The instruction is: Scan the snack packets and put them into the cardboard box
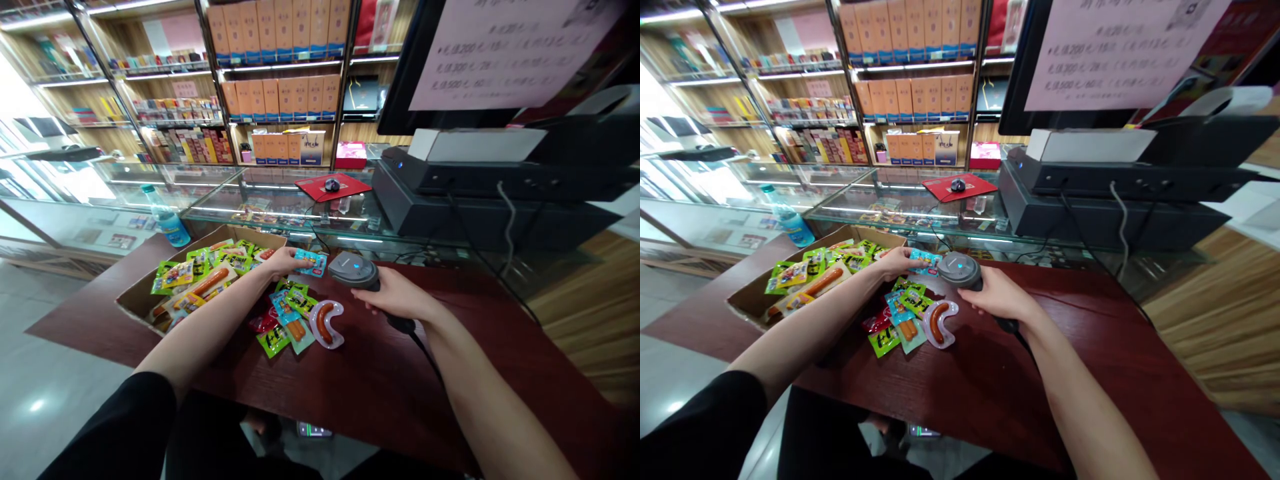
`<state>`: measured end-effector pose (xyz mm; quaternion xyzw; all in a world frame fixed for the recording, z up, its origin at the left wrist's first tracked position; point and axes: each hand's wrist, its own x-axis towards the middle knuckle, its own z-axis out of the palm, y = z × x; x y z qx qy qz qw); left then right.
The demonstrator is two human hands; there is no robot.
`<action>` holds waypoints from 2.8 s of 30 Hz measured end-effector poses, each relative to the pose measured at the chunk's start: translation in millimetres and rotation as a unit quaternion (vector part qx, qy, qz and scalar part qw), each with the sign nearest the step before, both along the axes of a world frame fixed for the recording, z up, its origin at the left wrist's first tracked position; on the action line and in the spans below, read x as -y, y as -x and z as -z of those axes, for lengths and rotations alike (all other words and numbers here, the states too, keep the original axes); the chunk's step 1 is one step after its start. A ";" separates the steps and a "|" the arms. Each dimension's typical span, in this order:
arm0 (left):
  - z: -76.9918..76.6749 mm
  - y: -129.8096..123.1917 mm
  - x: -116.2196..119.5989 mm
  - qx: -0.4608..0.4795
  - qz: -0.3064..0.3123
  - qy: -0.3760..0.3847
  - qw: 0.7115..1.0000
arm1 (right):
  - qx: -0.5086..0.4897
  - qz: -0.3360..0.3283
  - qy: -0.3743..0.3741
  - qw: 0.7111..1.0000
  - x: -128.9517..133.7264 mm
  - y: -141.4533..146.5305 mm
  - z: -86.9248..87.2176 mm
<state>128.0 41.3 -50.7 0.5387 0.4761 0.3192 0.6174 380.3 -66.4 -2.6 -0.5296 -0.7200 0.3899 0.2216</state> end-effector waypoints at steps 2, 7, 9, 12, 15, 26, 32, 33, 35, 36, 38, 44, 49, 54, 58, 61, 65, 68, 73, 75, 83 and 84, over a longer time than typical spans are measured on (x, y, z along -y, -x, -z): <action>0.3 0.3 -0.4 0.013 -0.012 0.009 1.000 | 0.000 0.002 -0.001 1.000 -0.8 -1.5 0.3; 4.6 0.7 -3.6 0.025 -0.010 -0.007 1.000 | 0.005 -0.003 -0.010 1.000 -1.4 -2.1 0.8; 5.5 0.9 -4.8 0.025 -0.010 -0.020 0.999 | 0.009 0.001 -0.014 1.000 -1.1 -2.2 0.7; 6.1 1.7 -5.1 0.028 -0.006 -0.017 0.999 | 0.013 0.002 -0.016 1.000 -0.6 -2.3 0.3; 5.8 1.2 -3.9 0.041 0.003 -0.004 0.999 | 0.012 -0.001 -0.011 1.000 0.2 -2.2 -0.6; -73.9 78.7 0.3 0.003 -0.113 -0.110 0.988 | 0.026 -0.012 -0.012 1.000 3.5 7.3 -1.5; -109.0 187.3 18.9 -0.068 -0.205 -0.178 0.960 | 0.027 -0.028 0.005 0.999 3.8 19.0 0.7; -110.4 195.4 22.2 -0.077 -0.214 -0.184 0.956 | 0.032 -0.027 0.007 0.999 3.9 20.1 0.7; -109.9 200.6 26.8 -0.085 -0.216 -0.185 0.955 | 0.037 -0.024 0.008 0.999 3.8 21.3 0.9; -108.2 198.0 28.0 -0.087 -0.212 -0.185 0.956 | 0.037 -0.024 0.008 0.999 3.6 21.3 1.2; -102.5 184.5 28.5 -0.095 -0.192 -0.188 0.959 | 0.034 -0.027 0.004 0.999 2.9 20.4 2.1; -70.7 102.9 21.7 -0.097 -0.057 -0.205 0.972 | 0.024 -0.019 0.001 1.000 2.6 13.1 2.5; -39.5 29.4 13.4 -0.055 0.046 -0.200 0.977 | 0.008 -0.010 -0.001 1.000 6.0 9.6 -6.6; -8.4 -7.2 7.7 -0.067 0.127 -0.214 0.966 | 0.002 -0.004 -0.010 1.000 6.8 4.0 -10.7; 10.3 -6.5 14.3 -0.175 0.182 -0.255 0.933 | -0.005 0.004 -0.009 1.000 5.6 1.2 -8.5; 13.3 -5.0 26.0 -0.240 0.209 -0.286 0.904 | -0.006 0.001 -0.010 1.000 4.5 1.6 -7.1; 9.0 -13.9 42.8 -0.239 0.263 -0.337 0.872 | -0.001 -0.003 -0.009 1.000 3.4 2.3 -6.1; 6.8 -21.0 53.7 -0.229 0.324 -0.398 0.827 | 0.000 -0.001 -0.010 1.000 3.6 2.5 -7.3; 11.3 -25.0 66.9 -0.313 0.409 -0.459 0.724 | -0.004 0.002 -0.011 1.000 5.0 3.3 -10.5; 14.6 -26.9 68.7 -0.337 0.414 -0.472 0.702 | -0.002 0.001 -0.011 1.000 5.1 3.9 -10.3; 7.5 -32.9 66.5 -0.335 0.392 -0.470 0.717 | -0.002 0.001 -0.018 1.000 4.8 2.5 -8.2; 3.8 -31.8 65.0 -0.330 0.374 -0.465 0.732 | -0.005 0.001 -0.019 1.000 4.9 1.6 -8.5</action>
